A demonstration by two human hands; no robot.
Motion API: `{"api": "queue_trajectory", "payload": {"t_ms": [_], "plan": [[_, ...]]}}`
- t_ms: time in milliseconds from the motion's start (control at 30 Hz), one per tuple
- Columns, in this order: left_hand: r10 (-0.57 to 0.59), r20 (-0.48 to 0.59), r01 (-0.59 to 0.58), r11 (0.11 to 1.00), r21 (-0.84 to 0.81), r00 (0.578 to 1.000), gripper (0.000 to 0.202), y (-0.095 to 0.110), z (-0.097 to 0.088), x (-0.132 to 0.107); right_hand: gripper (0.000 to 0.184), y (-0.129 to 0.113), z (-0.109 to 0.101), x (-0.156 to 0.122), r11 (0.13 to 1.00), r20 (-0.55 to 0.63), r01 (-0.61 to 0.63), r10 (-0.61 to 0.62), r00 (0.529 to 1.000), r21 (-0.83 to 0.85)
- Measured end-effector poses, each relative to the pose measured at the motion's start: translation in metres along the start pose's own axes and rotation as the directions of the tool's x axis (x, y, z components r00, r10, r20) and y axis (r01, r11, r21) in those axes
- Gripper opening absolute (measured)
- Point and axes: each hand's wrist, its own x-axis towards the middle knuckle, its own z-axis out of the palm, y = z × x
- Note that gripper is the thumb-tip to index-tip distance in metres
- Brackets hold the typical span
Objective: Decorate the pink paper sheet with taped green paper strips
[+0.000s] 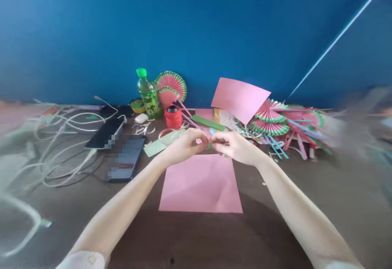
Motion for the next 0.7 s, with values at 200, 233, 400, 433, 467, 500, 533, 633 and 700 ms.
{"api": "queue_trajectory", "payload": {"t_ms": [200,233,400,433,467,500,533,633,700], "plan": [[-0.012,-0.016,0.012,1.000,-0.001,1.000,0.009,0.0004,0.0017,-0.0003,0.014,-0.0005,0.0033,0.0004,1.000,-0.019,0.006,-0.006,1.000,0.001],[-0.013,-0.018,0.013,1.000,-0.002,1.000,0.009,0.0006,0.0019,0.0000,0.014,-0.0004,0.0032,0.0002,1.000,-0.019,0.008,-0.008,1.000,-0.003],[-0.003,-0.034,0.003,1.000,0.012,0.999,0.010,0.0000,0.0034,0.0008,0.014,-0.0015,0.0042,-0.0014,0.999,-0.034,0.005,-0.006,0.999,-0.034],[0.000,-0.035,0.001,1.000,0.022,0.999,0.010,-0.0004,0.0037,0.0006,0.014,-0.0018,0.0047,-0.0016,0.999,-0.036,0.005,-0.006,0.999,-0.042],[0.002,-0.036,-0.001,0.999,0.033,0.999,0.010,-0.0006,0.0038,0.0002,0.014,-0.0018,0.0053,-0.0017,0.999,-0.036,0.005,-0.006,0.999,-0.050],[0.004,-0.037,-0.002,0.999,0.043,0.999,0.010,-0.0005,0.0039,-0.0002,0.015,-0.0017,0.0058,-0.0017,0.998,-0.035,0.005,-0.007,0.999,-0.059],[0.006,-0.039,-0.004,0.999,0.054,0.999,0.009,-0.0001,0.0040,-0.0007,0.015,-0.0014,0.0062,-0.0015,0.998,-0.035,0.006,-0.008,0.999,-0.067],[0.007,-0.051,-0.002,0.995,0.103,0.999,0.009,0.0031,0.0044,-0.0022,0.014,-0.0003,0.0069,-0.0004,0.996,-0.042,0.015,-0.019,0.999,-0.090],[0.011,-0.062,-0.002,0.989,0.148,0.998,0.009,0.0058,0.0048,-0.0030,0.014,-0.0003,0.0069,0.0002,0.995,-0.044,0.025,-0.030,0.999,-0.092]]}}
